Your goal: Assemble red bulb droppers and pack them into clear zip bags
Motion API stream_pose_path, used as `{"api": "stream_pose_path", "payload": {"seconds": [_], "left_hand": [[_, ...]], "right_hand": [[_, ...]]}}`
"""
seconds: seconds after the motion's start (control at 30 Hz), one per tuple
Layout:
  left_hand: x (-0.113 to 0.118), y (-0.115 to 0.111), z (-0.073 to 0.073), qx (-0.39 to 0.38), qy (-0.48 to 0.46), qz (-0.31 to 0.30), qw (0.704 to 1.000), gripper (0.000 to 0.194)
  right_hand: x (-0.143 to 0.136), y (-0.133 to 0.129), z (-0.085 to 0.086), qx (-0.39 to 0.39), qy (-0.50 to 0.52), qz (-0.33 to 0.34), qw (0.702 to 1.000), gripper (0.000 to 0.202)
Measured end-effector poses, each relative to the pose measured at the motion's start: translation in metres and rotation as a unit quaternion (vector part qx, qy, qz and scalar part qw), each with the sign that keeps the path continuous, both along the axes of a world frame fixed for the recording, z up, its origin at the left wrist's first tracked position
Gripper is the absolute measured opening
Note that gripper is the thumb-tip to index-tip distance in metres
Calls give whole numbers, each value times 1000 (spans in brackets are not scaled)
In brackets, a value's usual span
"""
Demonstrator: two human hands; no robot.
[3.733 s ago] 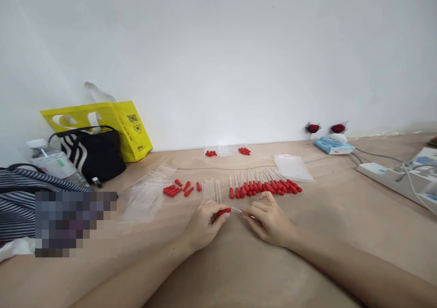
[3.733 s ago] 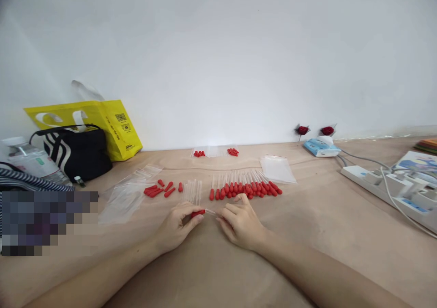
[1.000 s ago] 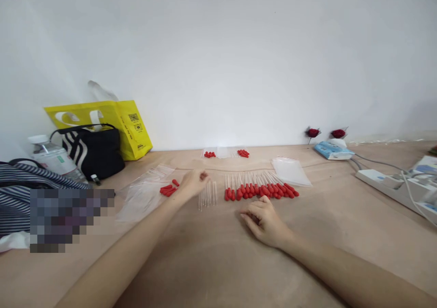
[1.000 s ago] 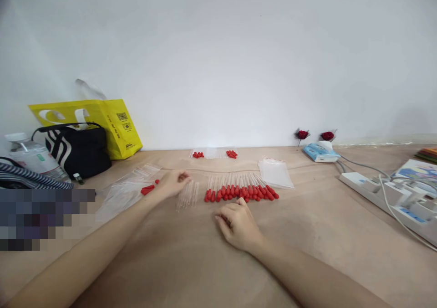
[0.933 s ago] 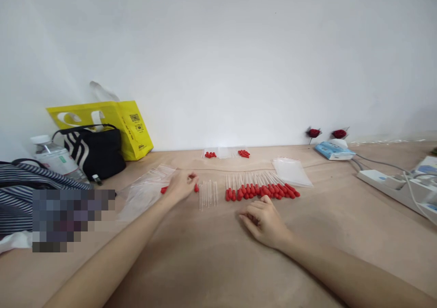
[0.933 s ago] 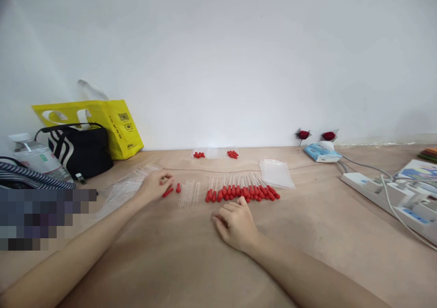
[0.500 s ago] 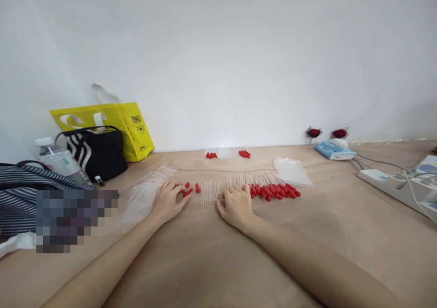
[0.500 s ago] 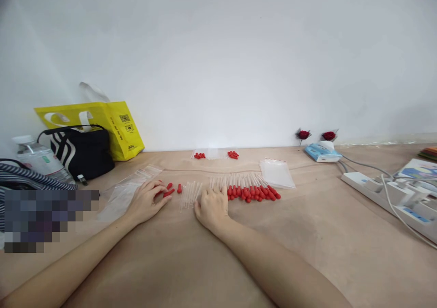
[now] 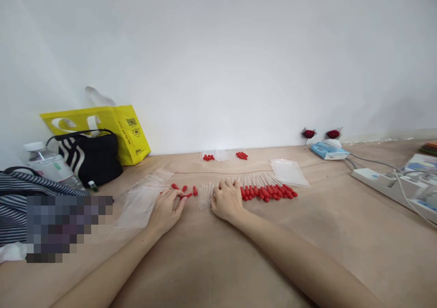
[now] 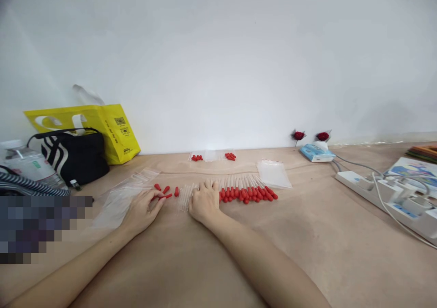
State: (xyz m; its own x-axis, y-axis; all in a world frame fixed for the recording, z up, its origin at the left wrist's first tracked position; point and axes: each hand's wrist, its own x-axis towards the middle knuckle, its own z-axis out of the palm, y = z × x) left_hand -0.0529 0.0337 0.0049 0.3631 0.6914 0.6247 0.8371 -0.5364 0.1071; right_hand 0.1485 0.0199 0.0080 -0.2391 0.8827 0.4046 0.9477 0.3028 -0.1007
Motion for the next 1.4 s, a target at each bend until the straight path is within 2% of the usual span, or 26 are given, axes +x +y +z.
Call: {"api": "stream_pose_path", "payload": {"seconds": [0.13,0.27,0.33,0.53,0.87,1.07,1.2,1.4], "left_hand": [[11,-19,5,-4,-19,-91,996,12],[30,-43,8,-118,19,-219,968,18],[39,-51,8,-172,28,-239,955,20],[48,-52,2,-209,-19,-191,959,14],[46,-51,4,-235,-31,-176,955,14],[47,-52,2,-239,-34,-179,954,17],[49,-53,1,-225,-42,-157,961,13],[52,-54,0,-233,-96,-141,957,13]], "right_hand": [[-5,13,4,-31,7,-69,997,26],[-6,20,3,-45,0,-97,994,28],[-6,20,2,-48,-6,-99,994,29],[-6,11,4,-44,-16,-95,994,28],[17,-3,-5,-31,13,-95,995,34],[11,-2,-2,-39,-6,-90,995,29],[3,2,-1,-67,-31,-102,992,29],[7,-3,5,-75,-30,-104,991,31]]}}
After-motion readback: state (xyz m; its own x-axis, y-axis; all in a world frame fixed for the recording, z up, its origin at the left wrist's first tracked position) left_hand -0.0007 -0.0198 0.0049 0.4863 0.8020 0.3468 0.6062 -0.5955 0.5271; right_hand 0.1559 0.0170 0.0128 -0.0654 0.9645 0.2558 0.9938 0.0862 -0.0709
